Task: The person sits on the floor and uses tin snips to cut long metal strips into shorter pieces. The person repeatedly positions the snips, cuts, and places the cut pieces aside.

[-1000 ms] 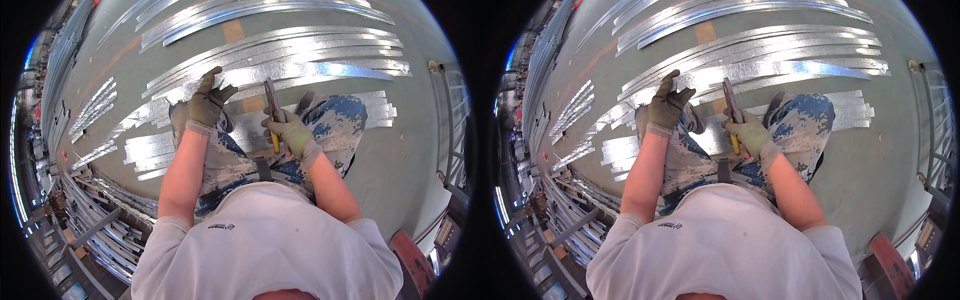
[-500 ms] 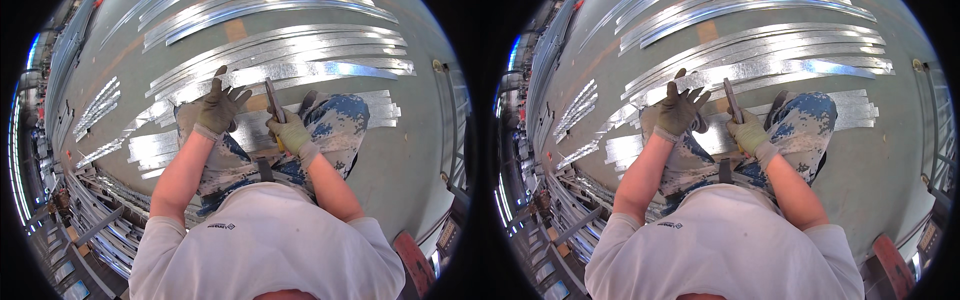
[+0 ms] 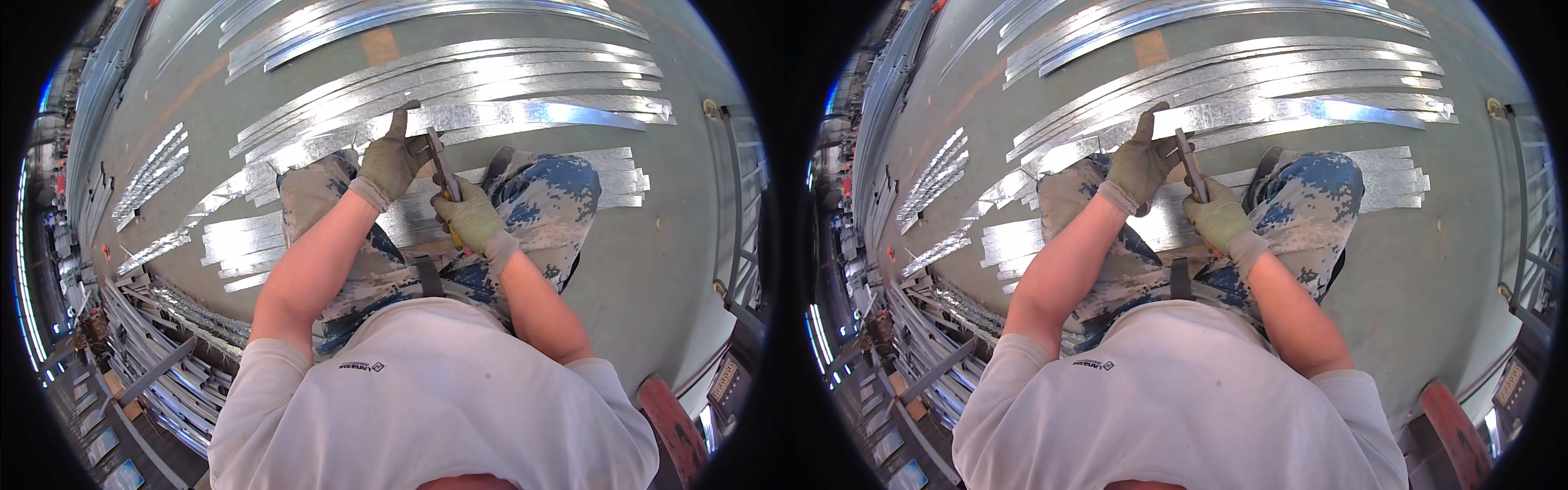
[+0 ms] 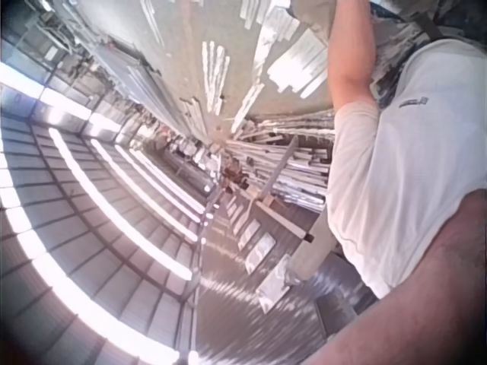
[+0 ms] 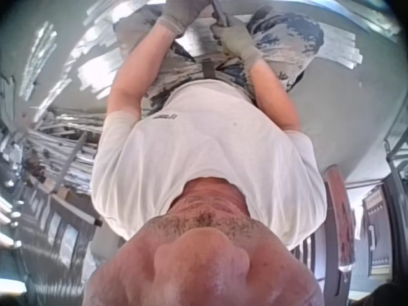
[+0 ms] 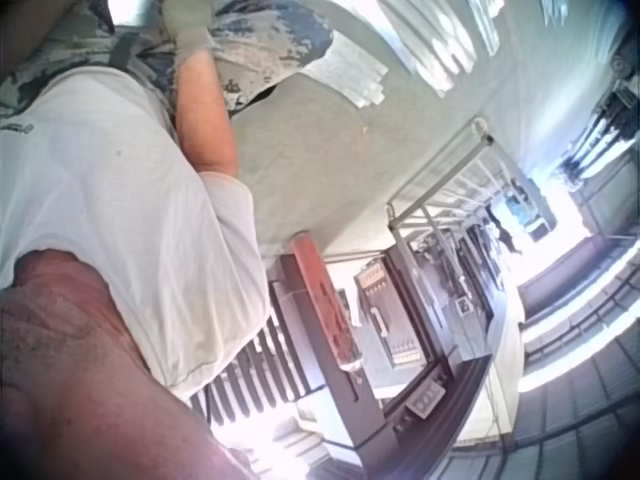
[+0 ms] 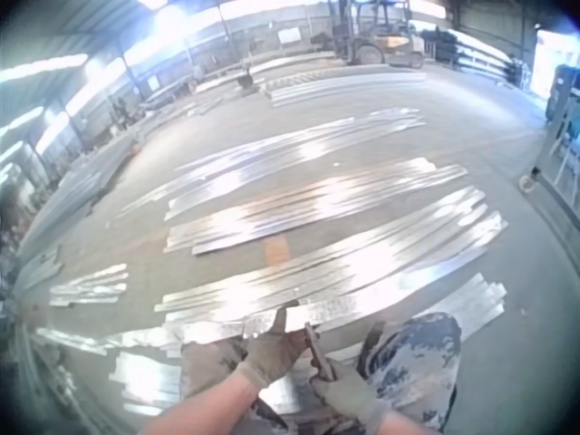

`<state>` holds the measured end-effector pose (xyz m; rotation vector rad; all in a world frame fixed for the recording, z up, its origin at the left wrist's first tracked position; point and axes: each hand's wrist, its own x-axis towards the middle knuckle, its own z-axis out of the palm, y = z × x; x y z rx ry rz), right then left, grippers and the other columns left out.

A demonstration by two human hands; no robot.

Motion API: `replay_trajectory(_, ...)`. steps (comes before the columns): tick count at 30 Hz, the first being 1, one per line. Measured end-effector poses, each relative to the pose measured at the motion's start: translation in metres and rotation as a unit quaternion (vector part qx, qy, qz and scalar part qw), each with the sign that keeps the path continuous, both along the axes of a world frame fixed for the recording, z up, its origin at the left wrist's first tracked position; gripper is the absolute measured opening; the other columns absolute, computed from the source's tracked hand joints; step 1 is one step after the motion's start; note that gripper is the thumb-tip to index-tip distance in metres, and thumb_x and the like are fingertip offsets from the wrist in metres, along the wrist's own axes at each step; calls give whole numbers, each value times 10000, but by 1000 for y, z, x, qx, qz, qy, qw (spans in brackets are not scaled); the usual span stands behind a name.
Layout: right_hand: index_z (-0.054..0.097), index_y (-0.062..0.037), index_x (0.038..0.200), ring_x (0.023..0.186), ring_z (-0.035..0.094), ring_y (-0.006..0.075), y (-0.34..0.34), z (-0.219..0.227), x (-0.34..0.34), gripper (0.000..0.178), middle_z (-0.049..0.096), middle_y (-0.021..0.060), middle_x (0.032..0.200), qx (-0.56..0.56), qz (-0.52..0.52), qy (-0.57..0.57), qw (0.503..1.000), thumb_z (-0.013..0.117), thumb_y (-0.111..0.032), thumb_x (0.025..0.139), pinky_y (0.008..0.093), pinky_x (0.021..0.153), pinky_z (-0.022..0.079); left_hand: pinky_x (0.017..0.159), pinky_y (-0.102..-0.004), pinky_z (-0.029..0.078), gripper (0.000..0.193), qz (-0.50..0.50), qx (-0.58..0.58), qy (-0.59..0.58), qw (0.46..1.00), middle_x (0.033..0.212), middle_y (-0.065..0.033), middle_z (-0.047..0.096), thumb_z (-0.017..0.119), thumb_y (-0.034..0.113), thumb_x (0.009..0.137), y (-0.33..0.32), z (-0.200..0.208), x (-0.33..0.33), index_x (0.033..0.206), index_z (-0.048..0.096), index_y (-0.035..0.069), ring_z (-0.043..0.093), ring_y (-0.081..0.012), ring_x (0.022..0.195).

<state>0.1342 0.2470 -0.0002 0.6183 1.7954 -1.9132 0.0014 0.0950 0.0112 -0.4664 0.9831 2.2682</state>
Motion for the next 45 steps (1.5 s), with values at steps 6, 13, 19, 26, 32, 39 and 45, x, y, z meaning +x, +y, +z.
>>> replay_trajectory(6, 658, -76, 1498, 721, 616, 151, -4, -8, 5, 523, 696, 60, 872, 12, 21, 2, 1000, 697, -247, 1005, 335, 697, 544, 977, -419, 677, 462, -36, -16, 25, 999, 1005, -126, 716, 600, 470, 1145, -2, 3, -1, 1496, 614, 170, 757, -273, 996)
replay_trajectory(13, 661, -84, 1490, 723, 615, 150, -2, -5, 3, 506, 698, 56, 877, 17, 23, 6, 1000, 700, -251, 1013, 341, 698, 544, 1004, -428, 679, 436, -26, 0, 9, 1000, 1005, -128, 729, 616, 452, 1139, -3, 4, -1, 1467, 641, 166, 769, -281, 992)
replay_trajectory(19, 671, -59, 1460, 654, 623, 161, -3, 16, 0, 471, 689, 52, 854, 5, 12, -18, 1000, 715, -266, 1039, 347, 603, 522, 1123, -497, 618, 491, -29, -5, 9, 1000, 1057, -122, 750, 586, 414, 1160, -7, -4, -3, 1573, 546, 150, 761, -285, 1085)
replay_trajectory(26, 704, -55, 1340, 606, 599, 151, -6, 2, 3, 384, 677, 45, 816, -57, -19, -42, 997, 734, -321, 1066, 344, 542, 482, 1128, -515, 610, 491, -52, 26, 50, 997, 1173, -155, 739, 571, 403, 1173, -13, -12, -3, 1585, 524, 138, 749, -297, 1127)
replay_trajectory(32, 733, -53, 1270, 637, 590, 147, -11, -1, 1, 357, 687, 41, 812, -1, -31, -39, 999, 731, -342, 1061, 348, 602, 499, 1215, -571, 531, 463, 13, 27, 95, 995, 1314, -158, 718, 586, 225, 1166, -15, -3, 8, 1608, 502, 113, 738, -327, 1197)
replay_trajectory(39, 725, -44, 1288, 666, 615, 151, -10, 1, 1, 347, 697, 47, 863, -6, -20, -55, 998, 721, -309, 1064, 348, 605, 515, 1269, -625, 448, 515, 4, 198, 98, 975, 1196, -134, 789, 564, 113, 1131, -40, -14, 8, 1637, 477, 87, 724, -387, 1274)
replay_trajectory(45, 733, -42, 1266, 634, 590, 136, -11, 8, 1, 340, 667, 29, 788, -20, -37, -62, 997, 738, -310, 1056, 335, 584, 496, 1299, -617, 417, 611, 8, 209, 92, 974, 1344, -176, 749, 704, 316, 1094, -40, -4, 15, 1625, 495, 101, 683, -410, 1329)
